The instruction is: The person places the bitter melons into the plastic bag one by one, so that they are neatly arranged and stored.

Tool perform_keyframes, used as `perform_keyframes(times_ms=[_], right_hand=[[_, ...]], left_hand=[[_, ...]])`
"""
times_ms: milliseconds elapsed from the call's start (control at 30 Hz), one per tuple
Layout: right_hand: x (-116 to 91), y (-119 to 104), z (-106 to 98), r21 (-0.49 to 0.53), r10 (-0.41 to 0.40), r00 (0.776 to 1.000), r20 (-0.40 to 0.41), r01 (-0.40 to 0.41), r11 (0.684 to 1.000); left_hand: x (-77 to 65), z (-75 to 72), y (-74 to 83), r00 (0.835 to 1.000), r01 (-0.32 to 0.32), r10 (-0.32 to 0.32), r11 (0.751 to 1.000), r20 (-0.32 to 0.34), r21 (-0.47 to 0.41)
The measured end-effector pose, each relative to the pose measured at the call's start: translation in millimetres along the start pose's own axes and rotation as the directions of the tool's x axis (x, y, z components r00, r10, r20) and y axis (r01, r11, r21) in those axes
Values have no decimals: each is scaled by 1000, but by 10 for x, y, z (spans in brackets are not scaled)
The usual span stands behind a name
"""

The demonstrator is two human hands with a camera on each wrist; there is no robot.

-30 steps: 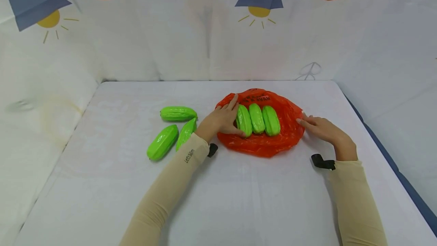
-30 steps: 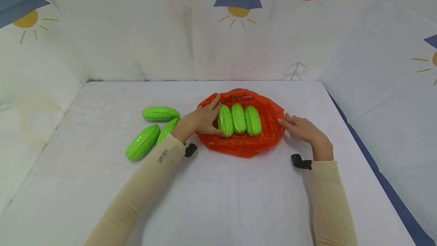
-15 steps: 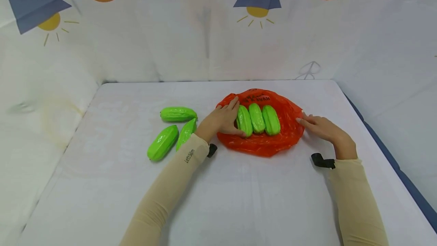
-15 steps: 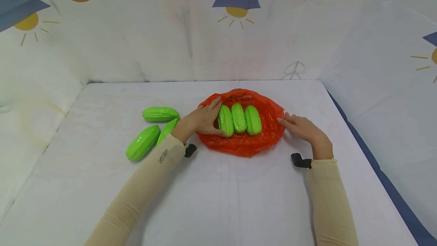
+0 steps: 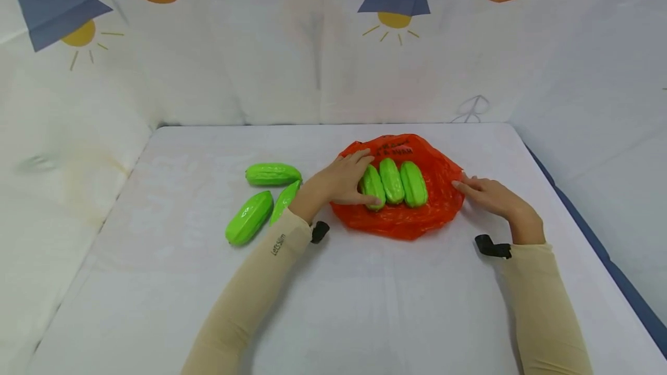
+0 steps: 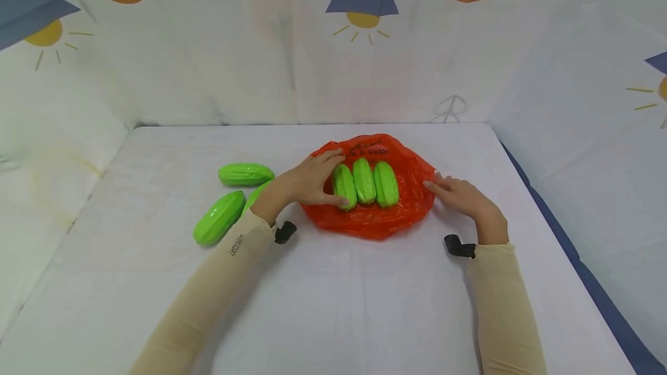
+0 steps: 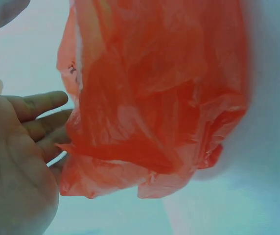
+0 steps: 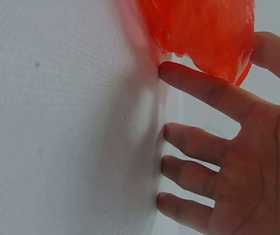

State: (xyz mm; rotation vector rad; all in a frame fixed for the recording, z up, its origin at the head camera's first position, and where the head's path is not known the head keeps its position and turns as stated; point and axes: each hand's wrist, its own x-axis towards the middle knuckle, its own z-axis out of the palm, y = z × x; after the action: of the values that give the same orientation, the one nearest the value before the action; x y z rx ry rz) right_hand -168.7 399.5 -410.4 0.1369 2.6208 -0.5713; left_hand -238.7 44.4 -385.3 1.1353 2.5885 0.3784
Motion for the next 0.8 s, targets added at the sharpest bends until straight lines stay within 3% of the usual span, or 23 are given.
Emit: perform_keyframes(times_ms=[233,400,633,800], right_hand=[[15,-15,-8,-10,-4,1000,3,4,1000],[0,-31,-22,-12,-4,1000,7,4,1000],[-11,-46,-31,-8,18,1000,14,-18,1000],[-2,-24,-12,-13,32,999,27,-32,999]], left_hand=[[-212,-38,-47,998,-48,45,997,-51,-58],[-432,-29,-113,992,-70,65,997,-109,-40],[-651,9,-224,986,-65,59,997,-156,-34],[-743,-39,-313,986,-53,34,992,-164,-110]])
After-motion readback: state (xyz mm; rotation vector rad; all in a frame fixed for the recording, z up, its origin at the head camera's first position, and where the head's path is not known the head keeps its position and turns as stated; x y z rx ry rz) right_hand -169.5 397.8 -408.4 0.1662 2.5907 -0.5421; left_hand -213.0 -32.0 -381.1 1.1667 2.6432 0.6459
